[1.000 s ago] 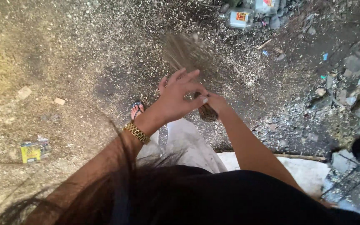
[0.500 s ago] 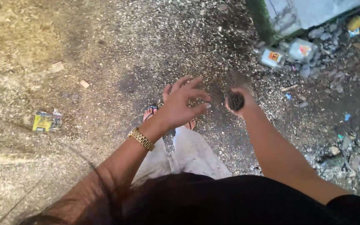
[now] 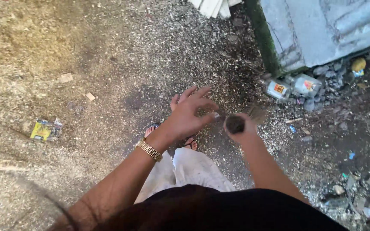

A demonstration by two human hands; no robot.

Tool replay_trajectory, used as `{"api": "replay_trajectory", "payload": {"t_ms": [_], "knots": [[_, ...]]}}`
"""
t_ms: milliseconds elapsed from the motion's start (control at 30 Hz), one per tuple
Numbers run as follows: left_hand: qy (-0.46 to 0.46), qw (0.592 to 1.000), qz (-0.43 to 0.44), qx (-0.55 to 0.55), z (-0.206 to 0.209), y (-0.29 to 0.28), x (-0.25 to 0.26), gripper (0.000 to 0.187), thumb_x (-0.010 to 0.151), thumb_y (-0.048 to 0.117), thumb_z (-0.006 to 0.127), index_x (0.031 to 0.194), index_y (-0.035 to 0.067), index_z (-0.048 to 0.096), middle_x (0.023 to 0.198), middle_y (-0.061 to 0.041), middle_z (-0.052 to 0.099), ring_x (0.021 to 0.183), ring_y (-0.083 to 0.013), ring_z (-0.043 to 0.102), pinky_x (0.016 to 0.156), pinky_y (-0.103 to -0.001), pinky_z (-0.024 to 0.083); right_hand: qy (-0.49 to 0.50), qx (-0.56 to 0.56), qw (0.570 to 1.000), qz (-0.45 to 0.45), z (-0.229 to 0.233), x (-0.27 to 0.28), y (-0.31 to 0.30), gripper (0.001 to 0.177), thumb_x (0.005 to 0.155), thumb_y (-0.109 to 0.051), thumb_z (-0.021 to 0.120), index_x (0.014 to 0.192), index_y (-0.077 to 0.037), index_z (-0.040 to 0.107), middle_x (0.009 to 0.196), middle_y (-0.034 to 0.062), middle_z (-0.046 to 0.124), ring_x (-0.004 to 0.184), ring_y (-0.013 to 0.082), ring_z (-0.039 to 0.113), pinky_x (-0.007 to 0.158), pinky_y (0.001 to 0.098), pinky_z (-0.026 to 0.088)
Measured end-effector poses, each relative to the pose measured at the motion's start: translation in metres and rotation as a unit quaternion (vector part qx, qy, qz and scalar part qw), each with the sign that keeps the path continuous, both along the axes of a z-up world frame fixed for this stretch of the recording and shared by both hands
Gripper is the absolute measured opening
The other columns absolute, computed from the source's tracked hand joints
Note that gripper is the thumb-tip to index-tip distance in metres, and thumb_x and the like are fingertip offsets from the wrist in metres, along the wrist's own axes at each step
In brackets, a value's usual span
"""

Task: The recorder is repairing a traditional broom made of sticks by gathering them together and securing the bundle.

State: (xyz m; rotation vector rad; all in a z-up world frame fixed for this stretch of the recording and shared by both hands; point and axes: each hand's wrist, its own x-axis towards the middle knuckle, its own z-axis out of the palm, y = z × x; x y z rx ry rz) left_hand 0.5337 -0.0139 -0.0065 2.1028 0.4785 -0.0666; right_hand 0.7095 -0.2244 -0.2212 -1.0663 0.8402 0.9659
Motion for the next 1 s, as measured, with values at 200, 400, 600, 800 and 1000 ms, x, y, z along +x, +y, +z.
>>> {"api": "replay_trajectory", "payload": {"t_ms": [200, 400, 600, 800, 1000], "knots": [[-0.005, 1.0, 0.029, -0.003, 0.003, -0.002, -0.001, 0.028, 0.082, 0.044, 0.073, 0.108, 0.031, 0.078, 0.163, -0.003, 0.04, 0.156, -0.0349, 0.019, 0.118, -0.066, -0.003, 0.098, 0.14, 0.983, -0.058, 0.007, 0.028, 0.016, 0.018, 0.086, -0.012, 0.071, 0.096, -0.001, 0.06, 0.087, 0.0143, 0.068, 0.078, 0.0286, 0.072, 0.072, 0.0411, 0.066], [-0.001, 0.999, 0.051, 0.001, -0.009, -0.005, -0.001, 0.029, 0.08, 0.043, 0.074, 0.107, 0.033, 0.079, 0.163, -0.002, 0.042, 0.155, -0.0359, 0.02, 0.117, -0.067, -0.002, -0.045, 0.191, 0.96, 0.2, 0.042, -0.017, 0.044, 0.02, 0.088, -0.017, 0.073, 0.102, -0.008, 0.061, 0.089, 0.0086, 0.068, 0.075, 0.0229, 0.07, 0.069, 0.0387, 0.063], [-0.031, 0.997, 0.076, 0.014, -0.018, -0.005, 0.001, 0.03, 0.081, 0.042, 0.075, 0.11, 0.033, 0.078, 0.161, -0.003, 0.046, 0.156, -0.036, 0.023, 0.116, -0.069, 0.002, 0.12, 0.211, 0.942, 0.232, 0.108, -0.077, 0.095, 0.041, 0.09, -0.035, 0.058, 0.125, -0.013, 0.059, 0.104, 0.0105, 0.073, 0.083, 0.0208, 0.075, 0.071, 0.034, 0.063], [-0.034, 0.996, 0.084, 0.028, -0.01, 0.006, -0.009, 0.031, 0.082, 0.046, 0.074, 0.11, 0.034, 0.078, 0.162, -0.005, 0.044, 0.155, -0.0347, 0.023, 0.117, -0.068, 0.002, 0.199, 0.268, 0.909, 0.251, -0.02, 0.02, 0.054, 0.018, 0.098, -0.024, 0.071, 0.1, -0.007, 0.065, 0.082, 0.0073, 0.067, 0.07, 0.0191, 0.068, 0.062, 0.0345, 0.063], [-0.015, 0.989, 0.144, 0.007, -0.015, 0.029, -0.039, 0.03, 0.083, 0.046, 0.073, 0.108, 0.032, 0.078, 0.162, -0.005, 0.043, 0.155, -0.0351, 0.021, 0.118, -0.065, 0.0, 0.005, 0.054, 0.989, 0.135, -0.021, 0.164, 0.019, 0.023, 0.084, -0.02, 0.075, 0.099, -0.007, 0.064, 0.086, 0.0102, 0.07, 0.072, 0.0253, 0.07, 0.058, 0.0371, 0.063]]}}
